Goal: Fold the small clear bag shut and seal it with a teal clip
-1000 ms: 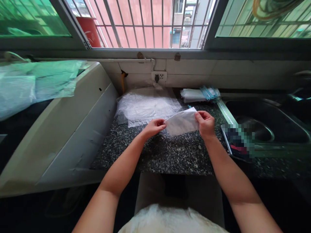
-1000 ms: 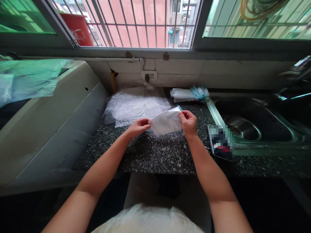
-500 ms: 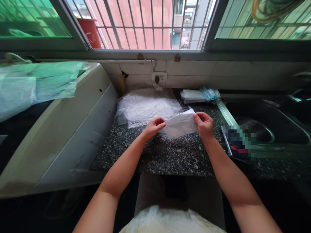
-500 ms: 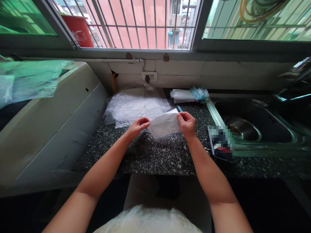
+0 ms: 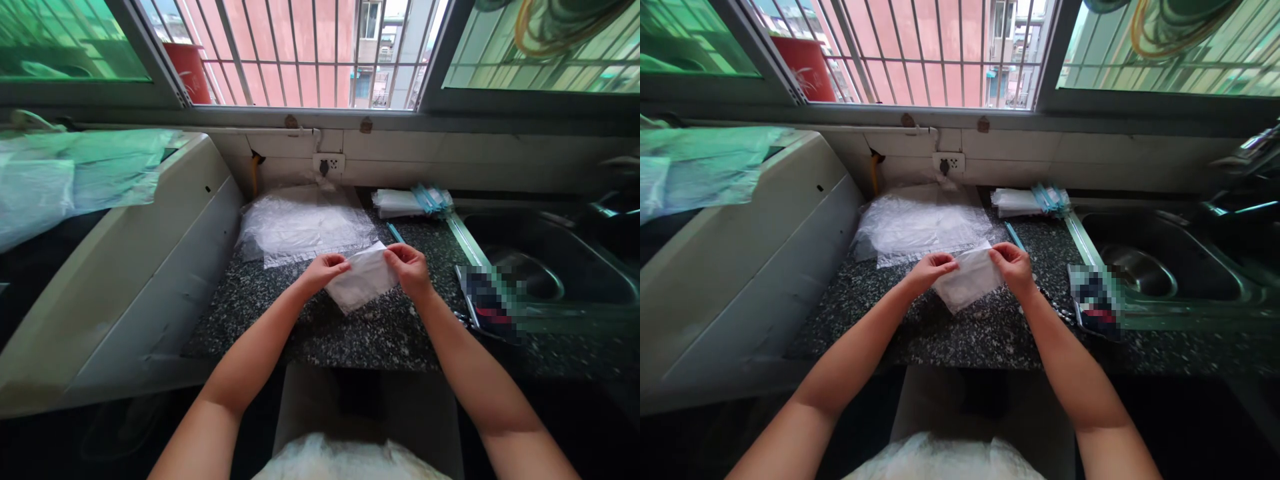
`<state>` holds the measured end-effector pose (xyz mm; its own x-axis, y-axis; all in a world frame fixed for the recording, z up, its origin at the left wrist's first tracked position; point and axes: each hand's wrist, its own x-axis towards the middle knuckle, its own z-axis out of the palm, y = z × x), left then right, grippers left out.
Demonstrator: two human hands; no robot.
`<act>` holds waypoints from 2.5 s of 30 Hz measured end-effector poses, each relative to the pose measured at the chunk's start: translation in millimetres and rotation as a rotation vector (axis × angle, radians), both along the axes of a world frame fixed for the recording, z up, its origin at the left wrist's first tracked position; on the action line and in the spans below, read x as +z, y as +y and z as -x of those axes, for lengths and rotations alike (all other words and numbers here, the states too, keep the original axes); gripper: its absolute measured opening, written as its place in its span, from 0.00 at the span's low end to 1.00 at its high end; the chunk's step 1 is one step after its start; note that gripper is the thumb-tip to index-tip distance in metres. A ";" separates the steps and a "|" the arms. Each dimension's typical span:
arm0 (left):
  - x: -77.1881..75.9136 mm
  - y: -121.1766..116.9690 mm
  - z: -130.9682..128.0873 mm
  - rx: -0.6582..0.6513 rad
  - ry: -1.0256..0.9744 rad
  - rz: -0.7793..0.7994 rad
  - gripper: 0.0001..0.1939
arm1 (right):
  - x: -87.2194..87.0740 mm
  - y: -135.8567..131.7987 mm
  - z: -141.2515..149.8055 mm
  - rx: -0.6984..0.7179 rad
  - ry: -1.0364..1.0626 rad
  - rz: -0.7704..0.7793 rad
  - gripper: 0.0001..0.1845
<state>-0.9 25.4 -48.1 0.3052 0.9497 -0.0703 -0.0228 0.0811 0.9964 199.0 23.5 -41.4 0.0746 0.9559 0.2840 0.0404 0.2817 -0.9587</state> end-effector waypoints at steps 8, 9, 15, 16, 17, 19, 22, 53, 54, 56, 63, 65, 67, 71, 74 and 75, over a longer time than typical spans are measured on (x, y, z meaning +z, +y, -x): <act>2.6 -1.1 2.4 0.002 0.028 -0.074 0.20 | 0.7 4.0 -5.1 0.030 -0.008 0.031 0.17; 2.8 -1.9 2.4 -0.016 0.035 -0.082 0.20 | 1.1 4.8 -6.1 0.032 -0.001 0.044 0.18; 2.5 -5.9 -0.2 -0.080 0.105 -0.114 0.19 | 4.2 5.2 -8.0 0.097 -0.057 0.118 0.19; 2.1 -6.1 -0.7 -0.084 0.119 -0.123 0.19 | 4.7 4.6 -7.5 0.089 -0.075 0.111 0.18; 1.7 -6.1 -1.0 -0.088 0.129 -0.129 0.19 | 5.1 4.0 -6.8 0.077 -0.089 0.102 0.17; 0.6 -5.8 -1.1 -0.089 0.138 -0.136 0.18 | 5.8 2.9 -5.6 0.052 -0.104 0.085 0.14; -0.2 -4.6 -0.1 -0.086 0.148 -0.125 0.19 | 6.3 2.3 -5.5 0.018 -0.102 0.051 0.11; -1.0 0.0 1.2 0.017 0.123 -0.101 0.21 | 6.9 4.4 -11.0 -0.109 -0.082 -0.031 0.10; -1.6 0.2 1.2 0.015 0.124 -0.099 0.21 | 7.0 4.2 -11.0 -0.106 -0.084 -0.027 0.10; -1.9 0.3 1.4 0.009 0.126 -0.096 0.21 | 7.4 3.8 -11.3 -0.104 -0.085 -0.019 0.10; 1.7 -2.1 2.3 -0.081 0.147 -0.077 0.20 | 8.4 2.6 -12.5 -0.068 -0.084 -0.004 0.10; 2.7 -2.6 1.8 -0.079 0.153 -0.082 0.19 | 7.7 1.6 -11.1 -0.046 -0.090 0.004 0.10; 3.2 -2.9 1.1 -0.079 0.154 -0.085 0.19 | 6.7 0.7 -9.0 -0.024 -0.097 0.011 0.10; 2.2 -3.0 -0.3 -0.086 0.152 -0.075 0.18 | 4.6 0.2 -5.0 0.002 -0.104 0.016 0.10; -0.1 -2.5 -1.0 -0.085 0.145 -0.078 0.17 | 3.8 -0.1 -3.8 0.008 -0.107 0.017 0.11; -1.0 -2.2 -1.2 -0.087 0.144 -0.082 0.17 | 3.7 -0.3 -3.8 0.008 -0.108 0.017 0.11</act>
<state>0.3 23.1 -49.0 0.3789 0.9245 -0.0430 0.1245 -0.0049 0.9922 202.7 23.1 -37.7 0.0371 0.9610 0.2740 0.1419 0.2663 -0.9534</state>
